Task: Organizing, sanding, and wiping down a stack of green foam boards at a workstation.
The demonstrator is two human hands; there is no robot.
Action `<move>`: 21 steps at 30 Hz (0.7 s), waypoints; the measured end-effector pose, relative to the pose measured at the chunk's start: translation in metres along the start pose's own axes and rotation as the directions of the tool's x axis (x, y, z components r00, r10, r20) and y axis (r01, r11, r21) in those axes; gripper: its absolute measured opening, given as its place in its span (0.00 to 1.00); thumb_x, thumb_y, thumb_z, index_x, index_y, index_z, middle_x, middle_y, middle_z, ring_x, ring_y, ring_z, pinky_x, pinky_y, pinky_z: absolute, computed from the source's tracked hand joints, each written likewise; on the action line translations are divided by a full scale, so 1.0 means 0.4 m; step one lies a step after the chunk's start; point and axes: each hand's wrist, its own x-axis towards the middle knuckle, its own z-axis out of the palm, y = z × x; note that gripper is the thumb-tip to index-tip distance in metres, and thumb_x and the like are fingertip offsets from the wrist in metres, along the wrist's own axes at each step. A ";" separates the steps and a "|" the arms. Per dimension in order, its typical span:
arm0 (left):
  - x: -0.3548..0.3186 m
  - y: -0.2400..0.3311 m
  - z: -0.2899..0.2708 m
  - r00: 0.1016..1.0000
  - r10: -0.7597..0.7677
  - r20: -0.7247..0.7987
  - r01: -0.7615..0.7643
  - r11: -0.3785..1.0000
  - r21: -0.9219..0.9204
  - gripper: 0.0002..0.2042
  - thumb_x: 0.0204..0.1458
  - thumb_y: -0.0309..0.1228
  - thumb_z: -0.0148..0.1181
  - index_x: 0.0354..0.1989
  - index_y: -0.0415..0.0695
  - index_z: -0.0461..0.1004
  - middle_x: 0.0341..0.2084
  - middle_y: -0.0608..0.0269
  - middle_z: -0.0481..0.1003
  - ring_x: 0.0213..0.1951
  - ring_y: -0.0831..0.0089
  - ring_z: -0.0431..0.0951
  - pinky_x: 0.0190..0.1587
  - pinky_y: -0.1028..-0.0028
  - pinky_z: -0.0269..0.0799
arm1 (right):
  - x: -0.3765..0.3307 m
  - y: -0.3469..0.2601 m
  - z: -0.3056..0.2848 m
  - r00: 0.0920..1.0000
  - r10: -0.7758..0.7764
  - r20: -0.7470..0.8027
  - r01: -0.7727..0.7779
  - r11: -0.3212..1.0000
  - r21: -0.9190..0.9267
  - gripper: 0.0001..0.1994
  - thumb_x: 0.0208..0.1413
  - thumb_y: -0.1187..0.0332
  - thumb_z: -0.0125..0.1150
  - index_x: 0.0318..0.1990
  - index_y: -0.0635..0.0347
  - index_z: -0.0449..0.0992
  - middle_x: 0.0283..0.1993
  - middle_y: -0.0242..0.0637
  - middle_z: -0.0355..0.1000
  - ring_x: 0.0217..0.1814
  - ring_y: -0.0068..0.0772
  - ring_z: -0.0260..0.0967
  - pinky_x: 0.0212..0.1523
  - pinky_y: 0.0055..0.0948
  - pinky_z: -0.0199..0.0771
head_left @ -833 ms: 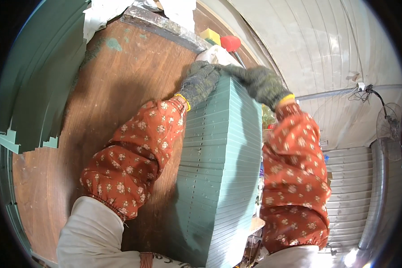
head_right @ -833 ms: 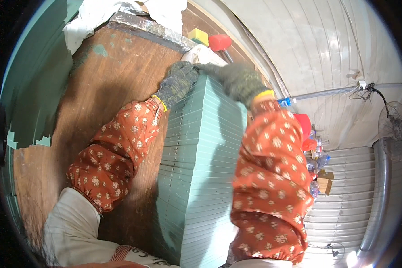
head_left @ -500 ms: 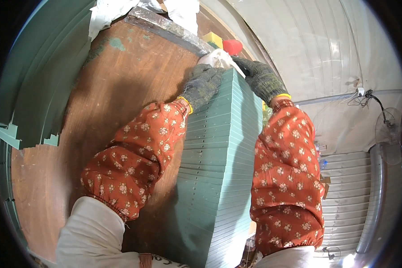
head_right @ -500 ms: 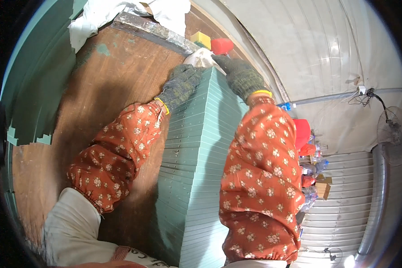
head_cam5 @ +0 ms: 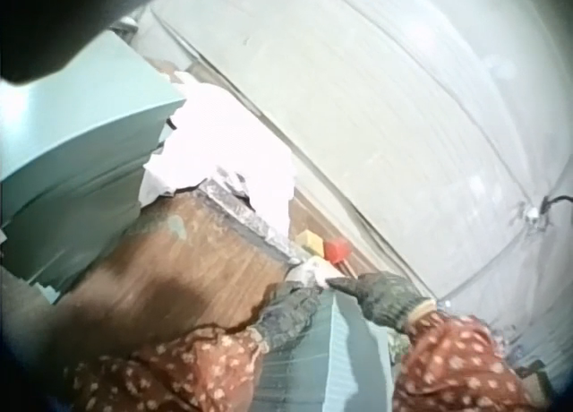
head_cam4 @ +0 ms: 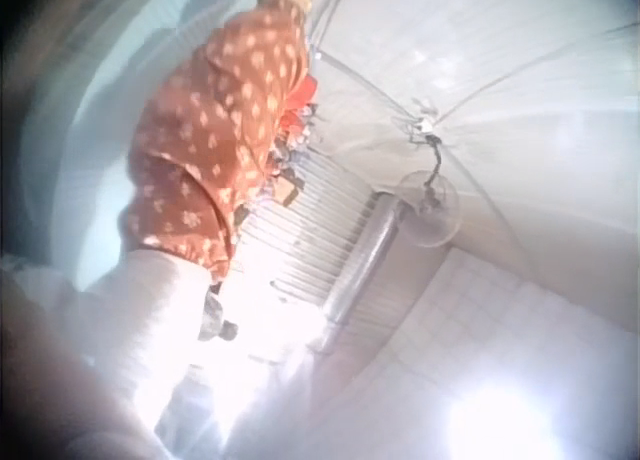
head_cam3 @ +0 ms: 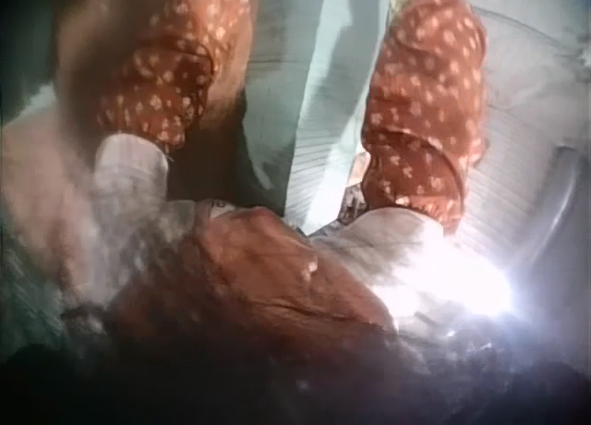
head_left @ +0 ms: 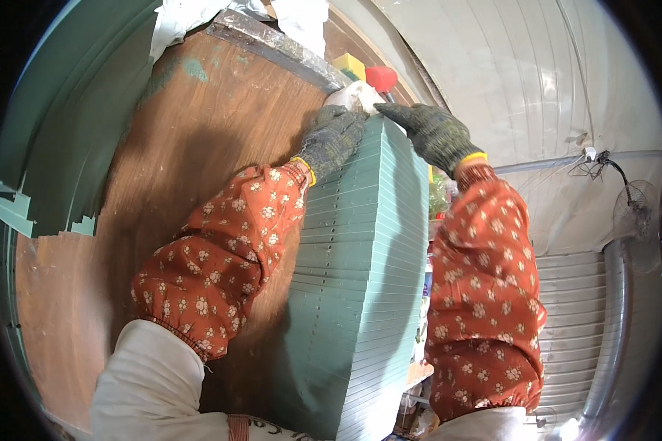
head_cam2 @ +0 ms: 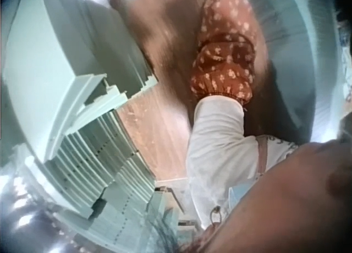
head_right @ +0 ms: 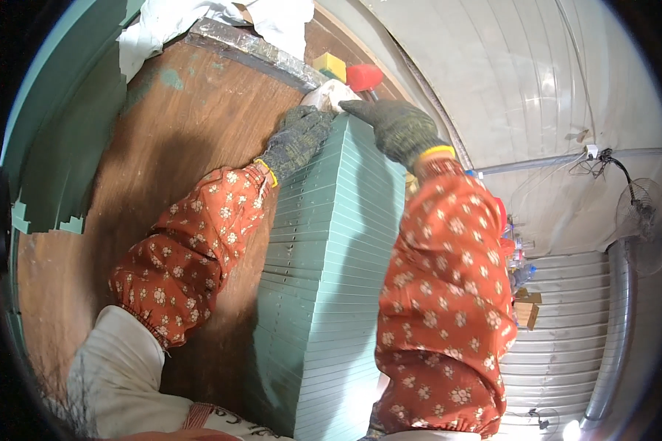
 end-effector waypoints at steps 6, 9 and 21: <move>-0.003 0.022 -0.056 0.994 0.105 0.000 -0.079 0.750 0.657 0.17 0.49 0.27 0.51 0.49 0.51 0.71 0.41 0.62 0.72 0.44 0.62 0.70 0.50 0.62 0.64 | -0.113 -0.055 0.057 0.953 -0.208 0.221 0.131 0.939 0.317 0.28 0.52 0.71 0.50 0.62 0.38 0.61 0.30 0.40 0.70 0.26 0.35 0.71 0.25 0.33 0.73; 0.015 -0.025 -0.018 0.922 0.377 0.091 -0.266 0.442 0.856 0.12 0.54 0.35 0.51 0.45 0.51 0.75 0.43 0.59 0.72 0.47 0.63 0.69 0.55 0.65 0.63 | -0.278 -0.229 -0.054 0.772 -0.615 0.160 0.619 0.785 0.028 0.26 0.52 0.70 0.52 0.60 0.35 0.65 0.24 0.29 0.65 0.24 0.29 0.68 0.19 0.31 0.69; -0.022 0.016 -0.037 0.785 0.517 0.341 -0.406 0.014 0.914 0.06 0.47 0.30 0.54 0.33 0.48 0.76 0.34 0.59 0.73 0.42 0.58 0.70 0.45 0.62 0.66 | 0.118 -0.039 -0.069 0.961 0.098 0.257 -0.014 0.950 -0.311 0.25 0.57 0.73 0.47 0.60 0.32 0.65 0.34 0.39 0.74 0.37 0.38 0.74 0.41 0.37 0.74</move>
